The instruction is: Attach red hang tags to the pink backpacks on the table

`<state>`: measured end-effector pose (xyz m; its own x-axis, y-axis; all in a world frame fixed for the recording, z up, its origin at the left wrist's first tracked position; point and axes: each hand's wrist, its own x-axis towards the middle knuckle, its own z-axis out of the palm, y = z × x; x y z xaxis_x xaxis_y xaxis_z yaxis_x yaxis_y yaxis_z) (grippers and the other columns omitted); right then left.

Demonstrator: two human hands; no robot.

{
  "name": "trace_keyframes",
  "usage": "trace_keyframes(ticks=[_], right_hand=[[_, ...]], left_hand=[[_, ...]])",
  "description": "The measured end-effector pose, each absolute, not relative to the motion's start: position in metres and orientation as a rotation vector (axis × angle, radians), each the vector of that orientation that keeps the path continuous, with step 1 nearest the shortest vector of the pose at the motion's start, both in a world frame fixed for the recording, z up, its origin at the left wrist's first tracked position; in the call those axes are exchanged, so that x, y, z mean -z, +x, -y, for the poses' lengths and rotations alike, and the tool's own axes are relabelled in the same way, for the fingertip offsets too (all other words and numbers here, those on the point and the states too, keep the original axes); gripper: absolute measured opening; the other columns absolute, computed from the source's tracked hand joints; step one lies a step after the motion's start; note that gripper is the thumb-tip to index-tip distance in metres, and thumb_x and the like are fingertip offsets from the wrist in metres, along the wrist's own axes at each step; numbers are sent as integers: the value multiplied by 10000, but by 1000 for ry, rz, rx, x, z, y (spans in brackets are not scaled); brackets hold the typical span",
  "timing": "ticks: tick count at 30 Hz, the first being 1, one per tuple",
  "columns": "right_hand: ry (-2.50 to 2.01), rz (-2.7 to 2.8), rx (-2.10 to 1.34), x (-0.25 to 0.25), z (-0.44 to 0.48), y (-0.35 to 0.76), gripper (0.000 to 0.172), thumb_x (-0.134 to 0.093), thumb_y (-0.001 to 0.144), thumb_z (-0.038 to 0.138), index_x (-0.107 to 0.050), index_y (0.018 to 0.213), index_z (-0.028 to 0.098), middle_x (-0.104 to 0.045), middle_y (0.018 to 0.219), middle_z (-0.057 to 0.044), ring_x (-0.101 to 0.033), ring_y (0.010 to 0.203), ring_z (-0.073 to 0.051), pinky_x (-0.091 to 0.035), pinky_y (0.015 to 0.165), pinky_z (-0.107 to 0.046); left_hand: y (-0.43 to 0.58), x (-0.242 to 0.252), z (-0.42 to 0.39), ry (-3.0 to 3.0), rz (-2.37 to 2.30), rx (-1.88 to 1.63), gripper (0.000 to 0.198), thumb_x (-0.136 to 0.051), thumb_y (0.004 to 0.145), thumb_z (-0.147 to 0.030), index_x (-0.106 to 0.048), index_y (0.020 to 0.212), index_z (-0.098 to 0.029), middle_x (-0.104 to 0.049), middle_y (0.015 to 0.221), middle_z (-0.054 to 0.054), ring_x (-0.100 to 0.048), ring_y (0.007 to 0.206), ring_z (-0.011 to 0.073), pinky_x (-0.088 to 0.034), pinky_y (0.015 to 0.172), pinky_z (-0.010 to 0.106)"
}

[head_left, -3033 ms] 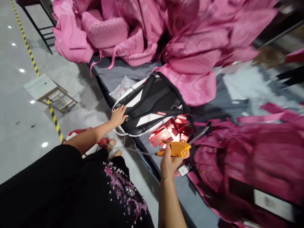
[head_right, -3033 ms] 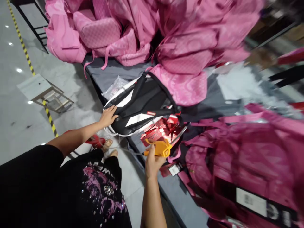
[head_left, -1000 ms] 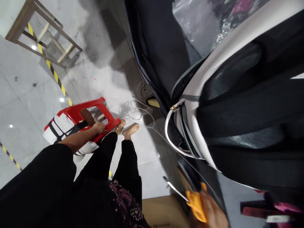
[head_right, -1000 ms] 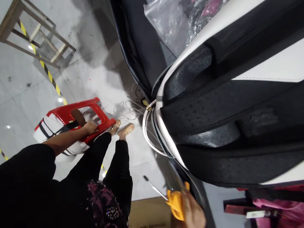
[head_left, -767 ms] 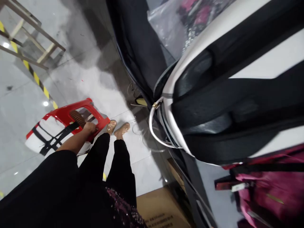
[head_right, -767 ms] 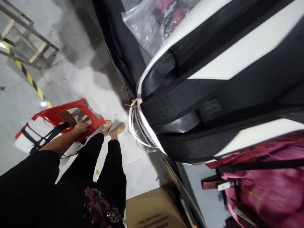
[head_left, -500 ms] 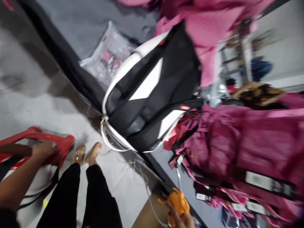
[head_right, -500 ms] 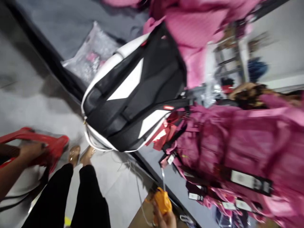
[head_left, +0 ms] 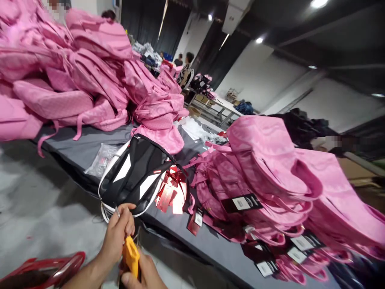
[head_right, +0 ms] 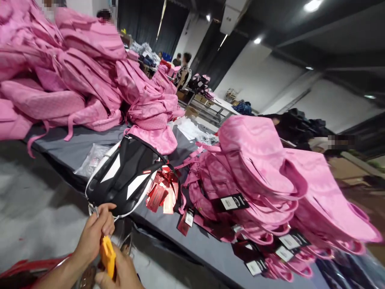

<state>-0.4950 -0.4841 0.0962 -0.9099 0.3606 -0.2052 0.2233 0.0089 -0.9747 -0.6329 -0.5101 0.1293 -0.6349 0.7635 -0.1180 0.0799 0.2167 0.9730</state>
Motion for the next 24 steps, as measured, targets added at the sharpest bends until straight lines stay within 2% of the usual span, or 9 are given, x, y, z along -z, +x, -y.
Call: trace_keyframes(ticks=[2, 4, 7, 9, 11, 14, 18, 21, 24], right_hand=[[-491, 1936, -2264, -107, 468, -503, 789, -528, 760, 839, -582, 1263, 233, -657, 883, -63, -647, 770, -234, -557, 731, -373], [-478, 1750, -2398, -118, 439, -503, 743, -456, 818, 832, -576, 1200, 207, -636, 851, -57, -625, 718, -206, -544, 710, -363], [-600, 1836, -2240, -136, 369, -494, 602, -469, 862, 773, -598, 952, 192, -600, 775, -43, -584, 689, -185, -512, 690, -333], [-681, 2020, -2024, -149, 315, -491, 606, -367, 912, 756, -584, 809, 199, -591, 729, -51, -580, 696, -197, -505, 705, -342], [-685, 2237, -1919, -160, 269, -494, 581, -297, 965, 691, -585, 814, 210, -611, 749, -61, -594, 721, -209, -509, 739, -353], [-610, 2530, -1828, -169, 232, -508, 525, -305, 982, 649, -580, 892, 210, -643, 770, -56, -612, 718, -209, -511, 725, -344], [-606, 2751, -1794, -170, 205, -543, 545, -310, 958, 690, -539, 875, 203, -640, 691, -36, -611, 602, -195, -487, 600, -312], [-618, 2860, -1716, -172, 176, -584, 565, -289, 947, 705, -524, 858, 199, -624, 639, -31, -606, 546, -193, -465, 557, -302], [-730, 2952, -1369, -178, 151, -627, 529, -281, 971, 631, -541, 862, 183, -619, 632, -40, -587, 535, -179, -440, 565, -288]], left_hand=[[-641, -155, 487, 301, -1536, -1934, 356, -529, 879, -633, -657, 996, -323, -353, 484, -50, -377, 417, 126, -401, 435, 287], [-655, -160, 472, 237, -1367, -2004, 461, -581, 855, -668, -624, 987, -228, -419, 527, -55, -407, 461, 102, -398, 466, 239], [-679, -134, 460, 549, -1795, -1862, 617, -464, 922, -655, -553, 1281, -162, -690, 980, 119, -654, 886, 227, -548, 738, 355], [-697, -105, 454, 696, -2387, -1581, 641, -532, 920, -548, -467, 1416, -146, -544, 1394, 211, -516, 1284, 341, -470, 1008, 500], [-714, -78, 447, 723, -2853, -1083, 706, -629, 883, -415, -403, 1484, -121, -333, 1570, 240, -316, 1440, 411, -316, 1134, 592], [-735, -51, 433, 719, -2966, -581, 658, -624, 894, -298, -421, 1478, -73, -344, 1557, 268, -336, 1425, 426, -299, 1140, 588], [-744, -46, 424, 713, -2924, -578, 512, -514, 946, -223, -488, 1429, -53, -429, 1495, 283, -421, 1370, 409, -364, 1097, 552], [-748, -55, 431, 633, -2852, -832, 461, -400, 1002, -240, -476, 1447, -148, -544, 1428, 186, -509, 1322, 303, -400, 1101, 458], [-762, -62, 441, 331, -2409, -1350, 368, -435, 1003, -365, -566, 1313, -216, -719, 1137, 91, -692, 1007, 217, -528, 931, 340]])
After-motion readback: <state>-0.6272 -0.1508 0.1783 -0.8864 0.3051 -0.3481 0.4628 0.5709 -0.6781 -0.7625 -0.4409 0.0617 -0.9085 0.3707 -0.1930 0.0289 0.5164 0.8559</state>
